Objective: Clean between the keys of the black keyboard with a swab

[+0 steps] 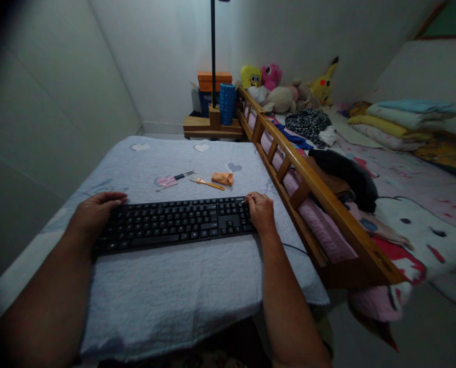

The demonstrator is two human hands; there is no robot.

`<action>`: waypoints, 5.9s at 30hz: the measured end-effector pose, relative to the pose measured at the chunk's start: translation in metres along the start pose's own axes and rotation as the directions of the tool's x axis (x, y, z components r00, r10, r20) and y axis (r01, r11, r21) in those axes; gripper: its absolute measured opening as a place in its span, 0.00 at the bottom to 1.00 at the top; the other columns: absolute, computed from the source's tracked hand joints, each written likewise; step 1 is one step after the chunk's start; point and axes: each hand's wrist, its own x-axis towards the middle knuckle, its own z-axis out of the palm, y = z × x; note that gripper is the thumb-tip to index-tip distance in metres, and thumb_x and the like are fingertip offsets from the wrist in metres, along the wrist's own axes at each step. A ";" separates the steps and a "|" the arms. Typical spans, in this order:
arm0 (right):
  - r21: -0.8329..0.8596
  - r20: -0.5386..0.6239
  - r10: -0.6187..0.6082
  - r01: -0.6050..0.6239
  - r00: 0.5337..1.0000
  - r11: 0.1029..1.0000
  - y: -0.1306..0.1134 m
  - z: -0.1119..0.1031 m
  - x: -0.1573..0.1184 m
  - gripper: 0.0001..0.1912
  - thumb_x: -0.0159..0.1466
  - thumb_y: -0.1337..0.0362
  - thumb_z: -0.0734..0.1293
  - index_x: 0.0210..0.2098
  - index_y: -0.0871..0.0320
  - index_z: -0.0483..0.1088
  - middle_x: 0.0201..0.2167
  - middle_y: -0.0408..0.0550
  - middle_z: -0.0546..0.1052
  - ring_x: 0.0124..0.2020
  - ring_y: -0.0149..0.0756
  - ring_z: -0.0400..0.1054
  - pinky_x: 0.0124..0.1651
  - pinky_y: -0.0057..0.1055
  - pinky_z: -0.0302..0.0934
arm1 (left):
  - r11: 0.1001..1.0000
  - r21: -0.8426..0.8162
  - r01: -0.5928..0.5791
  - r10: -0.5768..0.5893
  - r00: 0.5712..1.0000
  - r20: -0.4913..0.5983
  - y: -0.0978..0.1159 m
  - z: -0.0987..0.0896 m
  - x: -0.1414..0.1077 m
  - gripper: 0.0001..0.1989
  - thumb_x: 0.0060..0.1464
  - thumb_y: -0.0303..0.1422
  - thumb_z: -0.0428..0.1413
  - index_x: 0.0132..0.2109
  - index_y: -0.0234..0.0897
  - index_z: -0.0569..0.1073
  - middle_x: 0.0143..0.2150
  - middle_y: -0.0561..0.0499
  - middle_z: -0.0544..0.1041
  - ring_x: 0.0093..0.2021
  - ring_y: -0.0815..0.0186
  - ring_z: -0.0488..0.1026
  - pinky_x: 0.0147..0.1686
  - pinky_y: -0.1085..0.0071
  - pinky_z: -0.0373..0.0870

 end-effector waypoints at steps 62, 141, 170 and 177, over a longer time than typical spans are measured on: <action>-0.002 0.051 -0.077 0.077 0.996 0.997 -0.011 0.010 -0.003 0.12 0.67 0.61 0.62 0.35 0.54 0.77 0.36 0.51 0.82 0.41 0.45 0.72 0.49 0.40 0.62 | 1.000 0.030 0.002 -0.001 1.000 -0.015 0.009 0.000 -0.006 0.13 0.39 0.33 0.62 0.36 0.38 0.80 0.35 0.50 0.79 0.39 0.60 0.73 0.45 0.65 0.68; 0.118 0.150 -0.088 0.070 0.985 0.991 -0.020 -0.003 -0.011 0.14 0.67 0.62 0.59 0.26 0.54 0.69 0.28 0.47 0.76 0.36 0.40 0.70 0.42 0.35 0.59 | 1.000 0.002 -0.007 0.007 1.000 0.006 -0.002 0.000 0.002 0.14 0.41 0.32 0.61 0.39 0.37 0.80 0.35 0.51 0.79 0.36 0.62 0.73 0.47 0.66 0.68; 0.070 0.059 -0.018 0.014 0.998 0.997 -0.015 -0.010 -0.012 0.15 0.64 0.61 0.59 0.23 0.53 0.69 0.26 0.48 0.76 0.34 0.42 0.70 0.41 0.36 0.59 | 0.998 -0.059 -0.004 0.005 1.000 0.017 -0.002 -0.001 0.001 0.11 0.41 0.28 0.60 0.37 0.36 0.79 0.36 0.50 0.80 0.38 0.63 0.75 0.49 0.66 0.68; 0.119 0.033 -0.029 0.025 0.999 0.993 -0.016 -0.006 -0.012 0.14 0.67 0.60 0.59 0.29 0.54 0.73 0.32 0.49 0.79 0.39 0.43 0.72 0.46 0.37 0.61 | 1.000 -0.025 -0.017 0.017 1.000 0.005 -0.002 0.000 0.001 0.12 0.41 0.30 0.60 0.37 0.37 0.79 0.35 0.50 0.81 0.38 0.61 0.75 0.48 0.65 0.69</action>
